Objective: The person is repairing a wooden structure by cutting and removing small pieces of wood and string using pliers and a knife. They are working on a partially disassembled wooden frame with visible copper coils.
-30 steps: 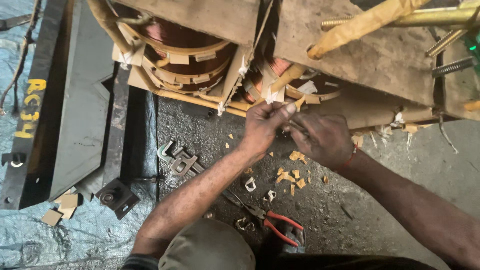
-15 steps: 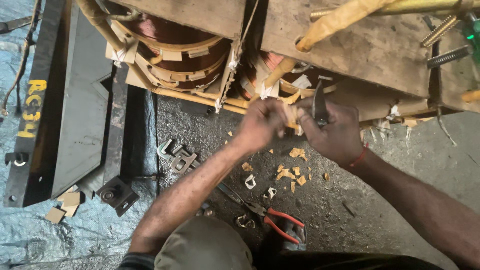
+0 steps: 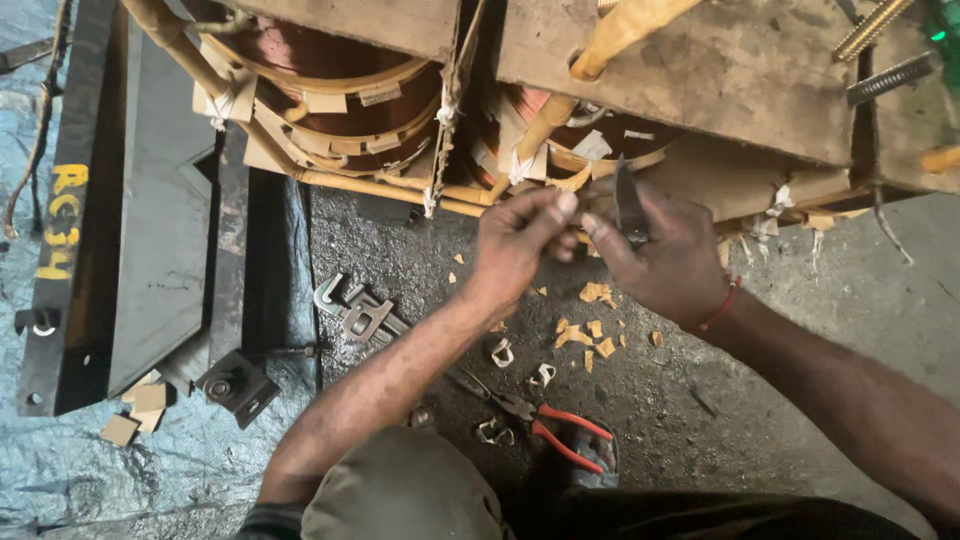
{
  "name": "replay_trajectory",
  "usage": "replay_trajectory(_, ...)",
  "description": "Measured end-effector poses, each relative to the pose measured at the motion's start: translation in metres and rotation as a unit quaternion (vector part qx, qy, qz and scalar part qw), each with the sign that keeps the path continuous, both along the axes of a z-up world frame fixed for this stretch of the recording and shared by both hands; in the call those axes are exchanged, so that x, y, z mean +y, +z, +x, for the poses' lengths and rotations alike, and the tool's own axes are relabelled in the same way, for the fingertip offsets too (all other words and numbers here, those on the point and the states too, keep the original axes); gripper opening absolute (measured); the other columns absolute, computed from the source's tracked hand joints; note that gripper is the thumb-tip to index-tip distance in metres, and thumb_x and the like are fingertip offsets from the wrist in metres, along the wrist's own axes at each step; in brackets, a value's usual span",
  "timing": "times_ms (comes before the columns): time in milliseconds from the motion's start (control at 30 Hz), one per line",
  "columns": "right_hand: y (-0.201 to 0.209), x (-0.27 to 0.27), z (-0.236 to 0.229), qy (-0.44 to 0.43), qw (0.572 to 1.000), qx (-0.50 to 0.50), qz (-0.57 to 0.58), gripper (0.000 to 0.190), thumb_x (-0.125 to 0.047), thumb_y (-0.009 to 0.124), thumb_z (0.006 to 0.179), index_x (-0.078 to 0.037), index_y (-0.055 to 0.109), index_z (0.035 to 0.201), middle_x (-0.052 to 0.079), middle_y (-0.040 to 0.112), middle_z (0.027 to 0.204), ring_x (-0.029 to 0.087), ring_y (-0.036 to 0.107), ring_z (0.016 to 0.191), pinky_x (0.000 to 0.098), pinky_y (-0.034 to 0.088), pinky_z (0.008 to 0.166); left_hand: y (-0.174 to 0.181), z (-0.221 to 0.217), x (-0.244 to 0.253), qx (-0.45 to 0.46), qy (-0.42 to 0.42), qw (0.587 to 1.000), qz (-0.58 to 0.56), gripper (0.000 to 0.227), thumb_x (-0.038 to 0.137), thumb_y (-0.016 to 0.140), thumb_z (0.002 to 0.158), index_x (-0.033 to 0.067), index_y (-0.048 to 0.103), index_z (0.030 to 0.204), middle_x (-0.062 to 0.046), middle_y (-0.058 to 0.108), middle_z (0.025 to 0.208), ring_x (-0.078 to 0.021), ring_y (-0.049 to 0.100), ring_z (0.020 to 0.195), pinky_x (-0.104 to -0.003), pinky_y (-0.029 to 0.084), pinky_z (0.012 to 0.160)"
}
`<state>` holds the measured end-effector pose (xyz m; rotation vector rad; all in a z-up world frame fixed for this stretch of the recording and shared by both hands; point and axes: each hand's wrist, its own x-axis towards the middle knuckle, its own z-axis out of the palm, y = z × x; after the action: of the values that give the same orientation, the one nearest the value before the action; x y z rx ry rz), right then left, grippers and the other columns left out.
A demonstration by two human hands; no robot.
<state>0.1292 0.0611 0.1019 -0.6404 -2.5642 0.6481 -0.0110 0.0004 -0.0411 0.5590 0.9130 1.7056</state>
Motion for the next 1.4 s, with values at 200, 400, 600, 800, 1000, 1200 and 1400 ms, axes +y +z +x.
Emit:
replay_trajectory(200,0.005,0.011,-0.007,0.059,0.993,-0.021,0.100,0.037,-0.002,0.069,0.094,-0.001,0.063,0.131,0.016,0.074,0.105,0.021,0.076,0.083,0.0332,0.062,0.070,0.013,-0.002,0.008,0.067,0.046,0.996,0.026,0.022,0.021,0.067,0.103,0.0013,0.074,0.095,-0.002,0.065,0.071,-0.0074,0.052,0.056,-0.023,0.044,0.049)
replay_trajectory(400,-0.001,0.025,-0.006,0.040,0.992,-0.023,0.115,0.038,-0.006,0.071,0.095,0.001,0.065,0.131,0.019,0.074,0.100,0.023,0.075,0.083,0.0342,0.062,0.073,-0.009,0.033,-0.006,0.355,0.200,0.891,0.201,0.015,0.011,0.063,0.102,0.0072,0.063,0.087,0.001,0.061,0.075,-0.0064,0.055,0.061,-0.022,0.041,0.047)
replay_trajectory(600,-0.010,0.032,-0.004,0.086,0.984,-0.074,0.137,0.031,-0.011,0.070,0.103,0.000,0.069,0.132,0.014,0.074,0.100,0.014,0.073,0.074,0.0213,0.058,0.051,-0.034,0.040,-0.010,0.260,0.066,0.962,0.056,0.010,0.013,0.070,0.099,0.0054,0.073,0.094,-0.001,0.066,0.074,-0.0083,0.057,0.058,-0.025,0.045,0.049)
replay_trajectory(800,-0.010,0.032,-0.013,0.097,0.948,-0.118,0.279,0.029,-0.020,0.075,0.094,-0.002,0.070,0.116,0.008,0.068,0.088,0.015,0.063,0.059,0.0303,0.051,0.049,-0.009,0.011,0.001,-0.108,0.059,0.990,0.073,0.023,0.017,0.071,0.096,0.0033,0.067,0.114,-0.004,0.071,0.093,-0.0139,0.066,0.078,-0.031,0.058,0.071)
replay_trajectory(1000,-0.003,0.030,-0.026,0.126,0.945,-0.072,0.292,0.029,-0.021,0.074,0.097,0.000,0.070,0.118,0.008,0.069,0.091,0.017,0.066,0.065,0.0327,0.055,0.056,0.014,0.005,0.010,-0.233,0.037,0.970,0.052,0.009,0.010,0.068,0.101,0.0015,0.069,0.104,-0.009,0.073,0.091,-0.0157,0.068,0.079,-0.032,0.060,0.072)
replay_trajectory(1200,-0.002,0.032,-0.025,0.027,0.975,-0.140,0.173,0.020,-0.017,0.076,0.092,-0.005,0.074,0.108,0.009,0.070,0.083,0.017,0.067,0.062,0.0340,0.056,0.056,-0.001,0.014,0.016,-0.221,0.098,0.968,0.065,0.005,0.004,0.069,0.099,0.0004,0.073,0.099,-0.009,0.072,0.089,-0.0145,0.064,0.075,-0.029,0.056,0.069)
replay_trajectory(1400,0.029,0.022,-0.018,-0.025,0.950,-0.113,0.290,0.009,-0.015,0.075,0.098,-0.012,0.070,0.091,0.007,0.066,0.074,0.021,0.063,0.061,0.0345,0.051,0.060,-0.009,0.003,0.011,-0.247,0.079,0.961,0.093,0.010,0.004,0.067,0.100,-0.0022,0.071,0.107,-0.011,0.073,0.093,-0.0165,0.067,0.081,-0.032,0.059,0.075)
